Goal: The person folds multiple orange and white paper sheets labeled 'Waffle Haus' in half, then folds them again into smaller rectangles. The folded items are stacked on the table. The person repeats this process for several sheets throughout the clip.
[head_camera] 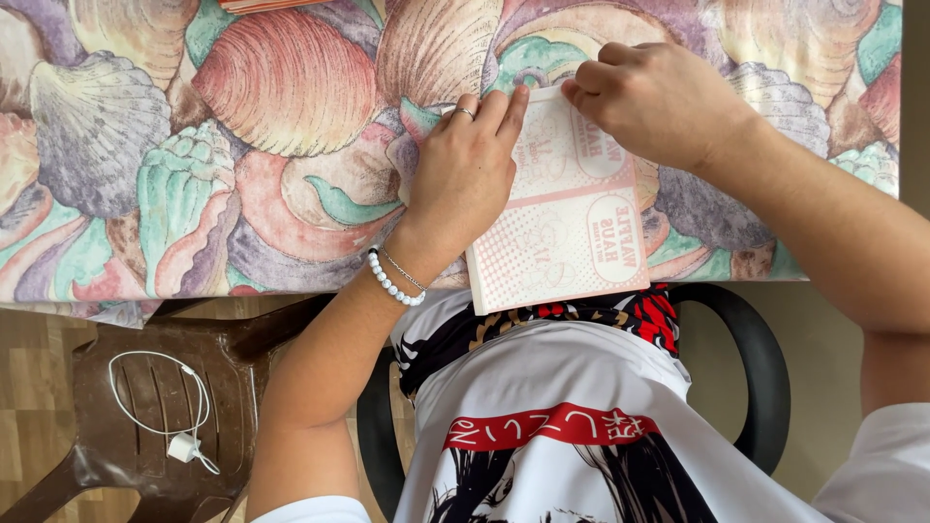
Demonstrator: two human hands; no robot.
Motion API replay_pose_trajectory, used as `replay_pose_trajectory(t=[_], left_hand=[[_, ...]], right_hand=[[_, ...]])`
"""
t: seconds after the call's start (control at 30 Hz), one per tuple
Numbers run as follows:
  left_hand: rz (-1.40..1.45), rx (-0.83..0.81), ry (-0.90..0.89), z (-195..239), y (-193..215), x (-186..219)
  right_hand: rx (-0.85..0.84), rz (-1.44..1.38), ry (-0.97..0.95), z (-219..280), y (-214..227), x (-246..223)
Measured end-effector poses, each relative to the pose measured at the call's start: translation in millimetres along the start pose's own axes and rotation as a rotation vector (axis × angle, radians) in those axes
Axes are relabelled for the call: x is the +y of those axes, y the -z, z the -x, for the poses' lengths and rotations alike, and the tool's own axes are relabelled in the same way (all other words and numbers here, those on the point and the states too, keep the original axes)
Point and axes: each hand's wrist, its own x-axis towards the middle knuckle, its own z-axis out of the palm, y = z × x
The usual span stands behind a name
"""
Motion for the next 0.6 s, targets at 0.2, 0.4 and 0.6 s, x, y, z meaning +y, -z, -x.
replay_pose_trajectory(t=[0.2,0.4,0.6], left_hand=[[0.051,0.025,0.011,-1.6,-0.6,-0.2],[-0.016,0.034,0.006,-6.6,-1.8,1.1],[0.04,0.033,0.012,-6.7,2.8,-2.5]], right_hand=[[-0.099,0.075,0.016,-4.5,0.8,0.1],[-0.076,0.103,0.019,-1.7,1.2,-1.4],[-0.055,0.071,0.014,-6.9,5.5,-0.6]])
